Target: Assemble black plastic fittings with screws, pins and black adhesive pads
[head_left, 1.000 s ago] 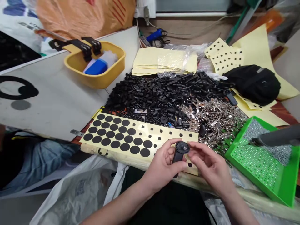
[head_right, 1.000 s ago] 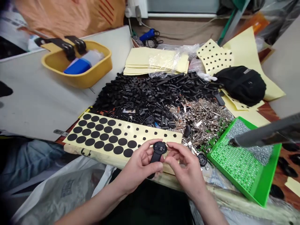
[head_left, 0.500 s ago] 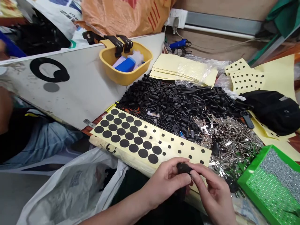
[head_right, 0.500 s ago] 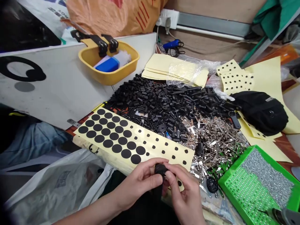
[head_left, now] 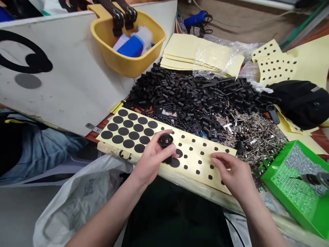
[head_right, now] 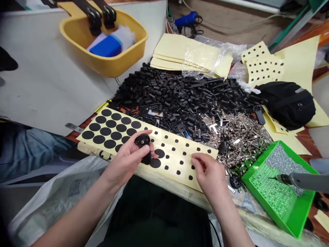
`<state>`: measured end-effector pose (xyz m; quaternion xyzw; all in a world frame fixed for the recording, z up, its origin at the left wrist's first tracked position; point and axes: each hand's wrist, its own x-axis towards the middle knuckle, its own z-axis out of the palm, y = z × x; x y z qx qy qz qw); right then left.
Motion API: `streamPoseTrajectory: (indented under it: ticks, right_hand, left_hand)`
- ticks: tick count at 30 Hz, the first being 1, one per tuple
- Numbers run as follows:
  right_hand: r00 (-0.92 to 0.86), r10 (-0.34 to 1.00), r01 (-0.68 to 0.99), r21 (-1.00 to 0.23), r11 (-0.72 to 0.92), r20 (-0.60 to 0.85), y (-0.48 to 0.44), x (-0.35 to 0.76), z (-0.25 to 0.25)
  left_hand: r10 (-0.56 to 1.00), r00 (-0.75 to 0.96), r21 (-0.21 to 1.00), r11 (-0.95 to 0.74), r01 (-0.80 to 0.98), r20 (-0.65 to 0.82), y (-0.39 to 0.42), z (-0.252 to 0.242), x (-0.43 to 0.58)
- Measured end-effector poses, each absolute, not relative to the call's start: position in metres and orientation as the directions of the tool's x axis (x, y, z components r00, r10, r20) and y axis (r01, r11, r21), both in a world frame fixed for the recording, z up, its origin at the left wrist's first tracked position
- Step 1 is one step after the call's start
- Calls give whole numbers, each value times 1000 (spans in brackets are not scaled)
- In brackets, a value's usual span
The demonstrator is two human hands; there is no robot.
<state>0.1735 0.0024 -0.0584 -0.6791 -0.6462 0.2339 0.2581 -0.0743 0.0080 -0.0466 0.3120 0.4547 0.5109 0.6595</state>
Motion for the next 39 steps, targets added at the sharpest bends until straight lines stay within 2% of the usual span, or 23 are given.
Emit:
streamPoseTrajectory:
  ticks: [2, 5, 7, 8, 10, 12, 13, 15, 16, 19, 24, 30, 35, 37, 39]
  right_hand:
    - [69, 997, 781, -624, -27, 43, 3, 173, -57]
    - [27, 997, 776, -631, 28, 77, 5, 163, -53]
    - [-99, 992, 738, -662, 129, 83, 6, 146, -54]
    - [-184, 979, 714, -674, 191, 82, 6, 135, -56]
    - [-333, 939, 687, -660, 304, 86, 7, 113, -62]
    - [-367, 924, 745, -560, 363, 110, 8, 97, -69]
    - [-354, 926, 790, -488, 370, 129, 9, 92, -73]
    - [-317, 933, 864, -355, 358, 168, 12, 88, -78]
    - [-312, 934, 881, -313, 354, 176, 13, 89, -80]
    - [-322, 931, 889, -282, 360, 173, 15, 95, -80]
    - [-231, 949, 893, -340, 295, 217, 4, 107, -70]
    - [-184, 973, 928, -300, 219, 141, -23, 116, -69]
    - [-152, 977, 920, -339, 195, 148, -29, 117, -78]
    - [-104, 987, 918, -371, 142, 120, -28, 116, -79]
    - [-40, 996, 904, -423, 69, 78, -27, 116, -78]
  left_hand:
    - [967, 23, 903, 244, -354, -252, 12, -48, -79]
    - [964, -215, 970, 109, -217, -157, 21, -53, -96]
    - [936, -349, 998, 53, 27, -41, 25, -57, -113]
    - [932, -363, 980, 53, 192, 21, 26, -60, -120]
    - [955, -265, 845, 31, 534, 133, 26, -66, -130]
    - [969, -32, 612, -128, 781, 243, 24, -75, -132]
    - [951, 97, 488, -235, 841, 293, 24, -80, -129]
    - [888, 283, 278, -393, 876, 362, 23, -88, -121]
    - [869, 319, 206, -415, 886, 377, 22, -91, -115]
    - [874, 317, 123, -384, 915, 368, 22, -95, -100]
    - [888, 358, 191, -420, 887, 287, 19, -90, -75]
    - [930, 280, 257, -338, 905, 237, 17, -86, -56]
    - [933, 243, 433, -340, 835, 264, 26, -82, -55]
    - [902, 343, 495, -430, 755, 262, 33, -81, -52]
    - [835, 509, 488, -541, 685, 210, 41, -80, -49]
